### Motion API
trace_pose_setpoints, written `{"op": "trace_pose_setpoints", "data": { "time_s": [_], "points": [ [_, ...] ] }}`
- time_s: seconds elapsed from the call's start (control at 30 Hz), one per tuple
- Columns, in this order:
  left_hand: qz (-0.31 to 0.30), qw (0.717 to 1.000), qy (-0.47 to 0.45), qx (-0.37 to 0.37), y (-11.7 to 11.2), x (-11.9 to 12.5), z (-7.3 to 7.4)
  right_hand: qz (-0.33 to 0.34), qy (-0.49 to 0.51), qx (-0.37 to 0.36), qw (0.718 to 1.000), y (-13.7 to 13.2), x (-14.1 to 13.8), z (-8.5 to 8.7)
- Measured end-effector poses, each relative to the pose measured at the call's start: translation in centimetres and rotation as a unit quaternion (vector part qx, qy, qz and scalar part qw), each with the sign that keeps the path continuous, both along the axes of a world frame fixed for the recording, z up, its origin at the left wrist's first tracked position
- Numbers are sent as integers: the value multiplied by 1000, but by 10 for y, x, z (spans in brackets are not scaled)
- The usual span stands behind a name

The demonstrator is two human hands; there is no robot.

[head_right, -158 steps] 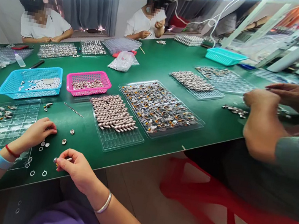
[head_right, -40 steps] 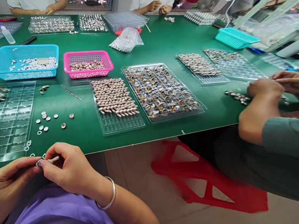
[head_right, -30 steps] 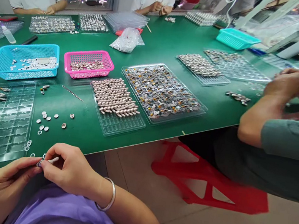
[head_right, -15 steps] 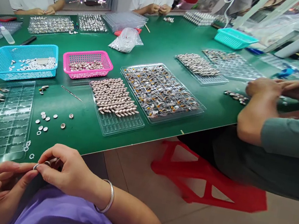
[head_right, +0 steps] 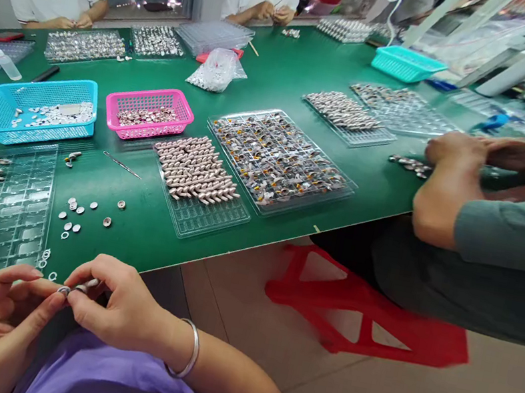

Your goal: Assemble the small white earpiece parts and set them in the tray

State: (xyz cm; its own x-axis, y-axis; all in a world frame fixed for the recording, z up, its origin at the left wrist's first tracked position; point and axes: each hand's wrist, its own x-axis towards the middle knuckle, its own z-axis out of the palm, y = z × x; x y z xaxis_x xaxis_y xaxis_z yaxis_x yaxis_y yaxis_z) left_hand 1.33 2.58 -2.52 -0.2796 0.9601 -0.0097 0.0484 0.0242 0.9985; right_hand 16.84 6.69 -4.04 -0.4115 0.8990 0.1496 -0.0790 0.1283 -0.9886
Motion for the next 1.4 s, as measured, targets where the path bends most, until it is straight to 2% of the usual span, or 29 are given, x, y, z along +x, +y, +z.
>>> {"op": "trace_pose_setpoints", "data": {
  "time_s": [0.1, 0.27, 0.43, 0.57, 0.67, 0.7, 0.77, 0.93, 1.07, 1.2, 1.4],
  "points": [
    [-23, 999, -32, 5, 2, -2, -1, -2, -10, 16, 1000, -2, 0, 0],
    [-24, 998, -56, 7, 2, -1, -1, -2, 11, 19, 1000, -4, -2, -1],
    [-21, 998, -47, 28, 3, 3, -4, -5, 26, 5, 1000, -4, -4, -5],
    [-30, 999, -16, 33, 11, 3, -13, -27, 48, -38, 998, 0, -3, -13],
    [-109, 990, 81, 34, 29, -3, -17, -50, 49, -69, 995, 9, 4, -18],
    [-149, 978, 140, 34, 37, -6, -17, -60, 41, -74, 995, 13, 7, -19],
    [-205, 932, 297, 43, 58, -12, -18, -80, 27, -88, 993, 21, 15, -22],
    [-140, 893, 422, 67, 112, -14, -24, -94, 56, -154, 982, 36, 24, -28],
    [-152, 877, 450, 73, 132, -3, -31, -91, 70, -149, 982, 37, 23, -31],
    [-166, 887, 427, 59, 122, 2, -28, -93, 100, -133, 982, 36, 20, -33],
    [-189, 934, 302, 14, 79, -3, -17, -64, 105, -141, 982, 29, 16, -29]
  ]
}}
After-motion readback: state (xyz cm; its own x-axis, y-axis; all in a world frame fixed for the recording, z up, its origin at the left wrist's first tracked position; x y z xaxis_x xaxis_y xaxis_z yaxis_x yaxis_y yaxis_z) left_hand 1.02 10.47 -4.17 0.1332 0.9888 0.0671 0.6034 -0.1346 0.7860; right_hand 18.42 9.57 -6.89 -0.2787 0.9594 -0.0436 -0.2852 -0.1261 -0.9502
